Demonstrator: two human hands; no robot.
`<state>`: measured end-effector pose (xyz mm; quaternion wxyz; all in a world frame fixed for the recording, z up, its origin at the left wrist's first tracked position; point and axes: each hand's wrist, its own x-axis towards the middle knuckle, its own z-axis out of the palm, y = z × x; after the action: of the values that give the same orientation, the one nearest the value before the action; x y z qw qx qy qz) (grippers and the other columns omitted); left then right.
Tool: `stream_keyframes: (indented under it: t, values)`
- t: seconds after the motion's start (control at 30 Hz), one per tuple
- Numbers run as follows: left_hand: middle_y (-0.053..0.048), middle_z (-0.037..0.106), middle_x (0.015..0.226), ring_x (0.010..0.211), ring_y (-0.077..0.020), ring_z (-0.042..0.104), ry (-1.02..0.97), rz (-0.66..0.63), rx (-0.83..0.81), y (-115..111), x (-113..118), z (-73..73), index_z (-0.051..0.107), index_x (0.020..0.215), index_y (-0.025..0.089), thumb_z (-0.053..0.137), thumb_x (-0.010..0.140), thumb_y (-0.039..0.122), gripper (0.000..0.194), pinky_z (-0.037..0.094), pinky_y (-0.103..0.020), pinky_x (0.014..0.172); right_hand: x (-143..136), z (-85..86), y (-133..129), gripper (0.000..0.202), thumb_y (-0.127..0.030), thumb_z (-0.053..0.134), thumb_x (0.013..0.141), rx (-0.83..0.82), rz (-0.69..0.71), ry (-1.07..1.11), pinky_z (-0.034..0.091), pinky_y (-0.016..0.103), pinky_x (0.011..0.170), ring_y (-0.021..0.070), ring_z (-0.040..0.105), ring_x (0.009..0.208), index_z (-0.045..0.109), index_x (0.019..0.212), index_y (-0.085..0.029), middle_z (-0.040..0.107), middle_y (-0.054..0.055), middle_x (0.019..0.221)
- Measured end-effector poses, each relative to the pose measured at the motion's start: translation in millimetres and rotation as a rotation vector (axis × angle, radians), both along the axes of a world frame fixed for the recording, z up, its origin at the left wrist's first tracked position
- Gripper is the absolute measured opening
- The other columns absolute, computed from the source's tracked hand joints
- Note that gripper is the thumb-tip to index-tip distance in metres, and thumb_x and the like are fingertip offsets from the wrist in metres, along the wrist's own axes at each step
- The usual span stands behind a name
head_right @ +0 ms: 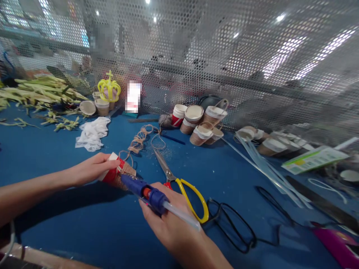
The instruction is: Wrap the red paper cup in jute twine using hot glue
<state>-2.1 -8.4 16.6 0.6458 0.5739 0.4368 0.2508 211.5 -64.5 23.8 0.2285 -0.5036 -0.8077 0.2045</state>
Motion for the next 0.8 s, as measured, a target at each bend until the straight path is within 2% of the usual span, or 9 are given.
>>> stream_keyframes:
  t: [0.17, 0.3, 0.5, 0.7, 0.8]
  values:
    - [-0.005, 0.067, 0.078, 0.072, -0.0162, 0.06, 0.006, -0.016, 0.023, 1.2, -0.7, -2.9, 0.065, 0.081, 0.01, 0.044, 0.077, 0.031, 0.029, 0.045, -0.027, 0.07, 0.7, 0.9, -2.3, 0.01, -0.024, 0.048, 0.079, 0.023, 0.017, -0.001, 0.045, 0.024, 0.052, 0.0141, 0.058, 0.056, 0.056, 0.077, -0.02, 0.062, 0.001, 0.065]
    - [-0.005, 0.067, 0.078, 0.073, -0.0171, 0.06, -0.007, -0.037, 0.037, 0.1, -2.4, -4.8, 0.064, 0.078, 0.01, 0.044, 0.078, 0.031, 0.029, 0.046, -0.028, 0.071, 2.4, -1.1, -3.8, 0.008, -0.023, 0.048, 0.079, 0.048, 0.018, -0.004, 0.044, 0.024, 0.048, 0.015, 0.058, 0.056, 0.056, 0.077, -0.021, 0.063, 0.002, 0.065]
    - [-0.005, 0.067, 0.078, 0.075, -0.0169, 0.06, -0.001, -0.045, 0.044, -0.8, -2.8, -6.0, 0.065, 0.082, 0.011, 0.043, 0.079, 0.031, 0.03, 0.046, -0.026, 0.071, 3.5, -1.9, -1.6, 0.01, -0.024, 0.048, 0.079, 0.012, 0.008, -0.015, 0.044, 0.026, 0.05, 0.0172, 0.059, 0.06, 0.057, 0.075, -0.02, 0.064, 0.004, 0.069]
    - [-0.004, 0.067, 0.08, 0.078, -0.0168, 0.06, -0.067, -0.076, 0.03, -0.7, -3.9, -8.7, 0.065, 0.08, 0.011, 0.042, 0.079, 0.029, 0.029, 0.046, -0.027, 0.074, 0.9, -0.9, -5.5, 0.009, -0.023, 0.048, 0.078, 0.014, 0.002, 0.004, 0.041, 0.024, 0.045, 0.0136, 0.053, 0.05, 0.053, 0.071, -0.021, 0.058, 0.0, 0.059]
    - [-0.004, 0.066, 0.08, 0.077, -0.0165, 0.06, -0.036, -0.066, 0.053, -1.3, -4.4, -8.4, 0.066, 0.08, 0.011, 0.042, 0.079, 0.029, 0.03, 0.046, -0.027, 0.074, -0.4, -0.8, -6.5, 0.009, -0.022, 0.049, 0.078, 0.044, -0.016, 0.024, 0.042, 0.024, 0.047, 0.0127, 0.051, 0.049, 0.052, 0.07, -0.021, 0.057, -0.001, 0.057]
